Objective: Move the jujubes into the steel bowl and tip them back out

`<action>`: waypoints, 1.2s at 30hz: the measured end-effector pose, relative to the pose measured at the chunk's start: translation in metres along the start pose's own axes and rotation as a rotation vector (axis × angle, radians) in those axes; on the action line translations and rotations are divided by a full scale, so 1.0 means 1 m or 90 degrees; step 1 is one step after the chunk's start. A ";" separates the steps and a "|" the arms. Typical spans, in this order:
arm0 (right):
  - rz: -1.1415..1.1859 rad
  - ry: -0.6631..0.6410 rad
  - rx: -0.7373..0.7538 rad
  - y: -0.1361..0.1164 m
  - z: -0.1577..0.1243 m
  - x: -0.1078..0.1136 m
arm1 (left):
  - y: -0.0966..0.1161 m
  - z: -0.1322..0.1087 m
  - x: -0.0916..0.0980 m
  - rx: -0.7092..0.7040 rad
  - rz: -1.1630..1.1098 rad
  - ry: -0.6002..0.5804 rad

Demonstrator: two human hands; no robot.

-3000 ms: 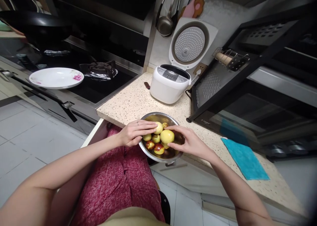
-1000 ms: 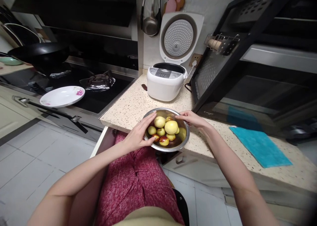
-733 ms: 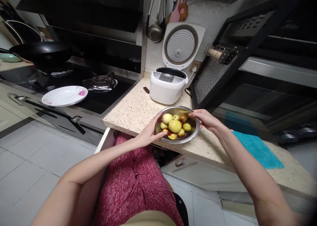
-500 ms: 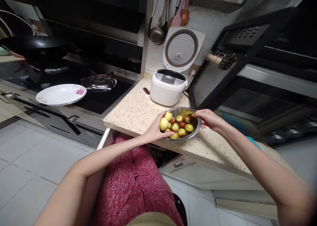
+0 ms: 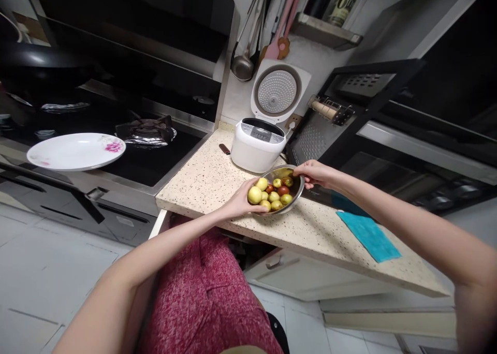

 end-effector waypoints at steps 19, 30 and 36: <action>-0.064 0.014 0.018 -0.024 0.011 0.010 | -0.013 0.004 0.014 -0.017 0.098 0.049; -0.085 0.056 0.021 -0.027 0.019 0.022 | -0.018 0.002 0.012 -0.044 0.132 0.011; -0.064 0.074 0.028 -0.025 0.024 0.030 | -0.026 0.002 0.010 -0.052 0.164 0.017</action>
Point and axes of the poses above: each hand's wrist, its own z-axis towards the middle knuckle, its own x-axis out of the back of the hand, y = z × x, the point moved 3 cm from there along z, towards the middle knuckle, and after that the axes turned 11 degrees about y, right-handed, at the moved point
